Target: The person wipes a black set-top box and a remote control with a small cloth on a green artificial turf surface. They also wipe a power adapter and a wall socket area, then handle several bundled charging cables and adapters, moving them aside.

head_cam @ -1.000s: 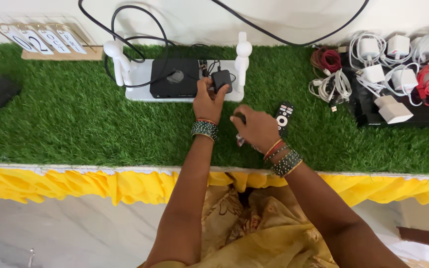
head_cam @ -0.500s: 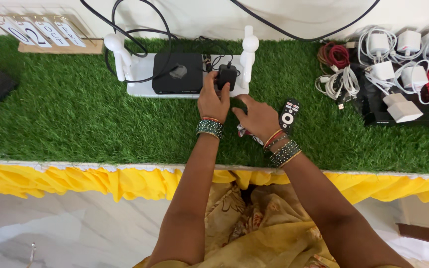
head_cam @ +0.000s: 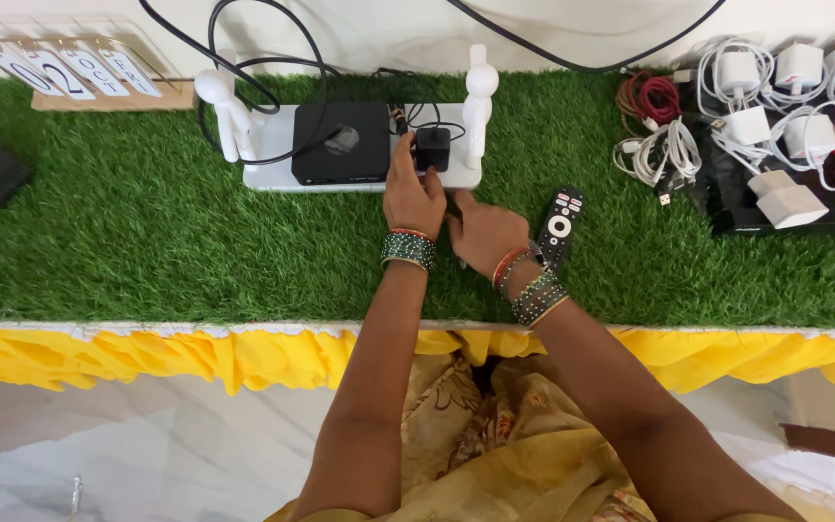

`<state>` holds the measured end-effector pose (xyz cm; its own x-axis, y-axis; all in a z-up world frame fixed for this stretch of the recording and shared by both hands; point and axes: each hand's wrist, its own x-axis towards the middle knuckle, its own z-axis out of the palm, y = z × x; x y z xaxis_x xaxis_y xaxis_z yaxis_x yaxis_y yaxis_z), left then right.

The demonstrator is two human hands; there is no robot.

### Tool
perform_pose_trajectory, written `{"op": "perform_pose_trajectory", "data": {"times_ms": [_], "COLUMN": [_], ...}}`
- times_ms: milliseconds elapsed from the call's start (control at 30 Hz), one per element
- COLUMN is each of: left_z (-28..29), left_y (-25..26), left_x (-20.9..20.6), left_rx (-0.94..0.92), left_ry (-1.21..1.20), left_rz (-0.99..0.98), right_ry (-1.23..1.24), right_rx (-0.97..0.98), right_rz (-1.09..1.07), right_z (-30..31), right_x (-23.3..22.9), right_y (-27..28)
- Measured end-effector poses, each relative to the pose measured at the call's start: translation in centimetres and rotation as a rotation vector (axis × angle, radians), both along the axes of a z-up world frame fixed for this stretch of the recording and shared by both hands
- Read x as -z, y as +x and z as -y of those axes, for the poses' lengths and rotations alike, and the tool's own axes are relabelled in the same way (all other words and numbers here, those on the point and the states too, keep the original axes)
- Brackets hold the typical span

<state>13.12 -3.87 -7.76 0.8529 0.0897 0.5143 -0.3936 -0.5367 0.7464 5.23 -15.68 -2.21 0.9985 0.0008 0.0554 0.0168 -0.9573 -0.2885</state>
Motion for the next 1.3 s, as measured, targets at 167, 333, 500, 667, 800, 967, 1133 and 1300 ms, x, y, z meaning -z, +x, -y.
{"op": "perform_pose_trajectory", "data": {"times_ms": [167, 333, 500, 667, 800, 967, 1133, 1300], "left_z": [-0.2, -0.2, -0.1, -0.3, -0.9, -1.4, 0.2, 3.7], "left_y": [-0.1, 0.0, -0.4, -1.6, -4.9, -11.1, -10.7, -7.1], "left_x": [0.4, 0.9, 0.9, 0.4, 0.3, 1.4, 1.6, 1.3], "left_rx": [0.032, -0.018, -0.001, -0.129, -0.075, 0.026, -0.018, 0.102], "left_ry": [-0.052, -0.020, -0.149, -0.096, 0.138, 0.215, 0.191, 0.081], "left_rz": [-0.022, 0.052, 0.052, 0.127, -0.063, 0.143, 0.077, 0.031], "right_ry": [-0.015, -0.048, -0.069, -0.020, 0.049, -0.042, 0.041, 0.295], "right_rx": [-0.016, -0.056, -0.116, -0.162, -0.191, -0.369, -0.359, -0.255], "right_rz": [-0.026, -0.040, 0.066, 0.219, 0.227, 0.411, 0.367, 0.273], "right_z": [-0.2, -0.1, 0.0, 0.0, 0.8, 1.4, 2.0, 4.2], "right_x": [-0.4, 0.5, 1.8, 2.2, 1.7, 2.2, 1.7, -0.6], "right_y": [0.0, 0.3, 0.2, -2.3, -5.7, -10.2, -11.3, -11.7]}}
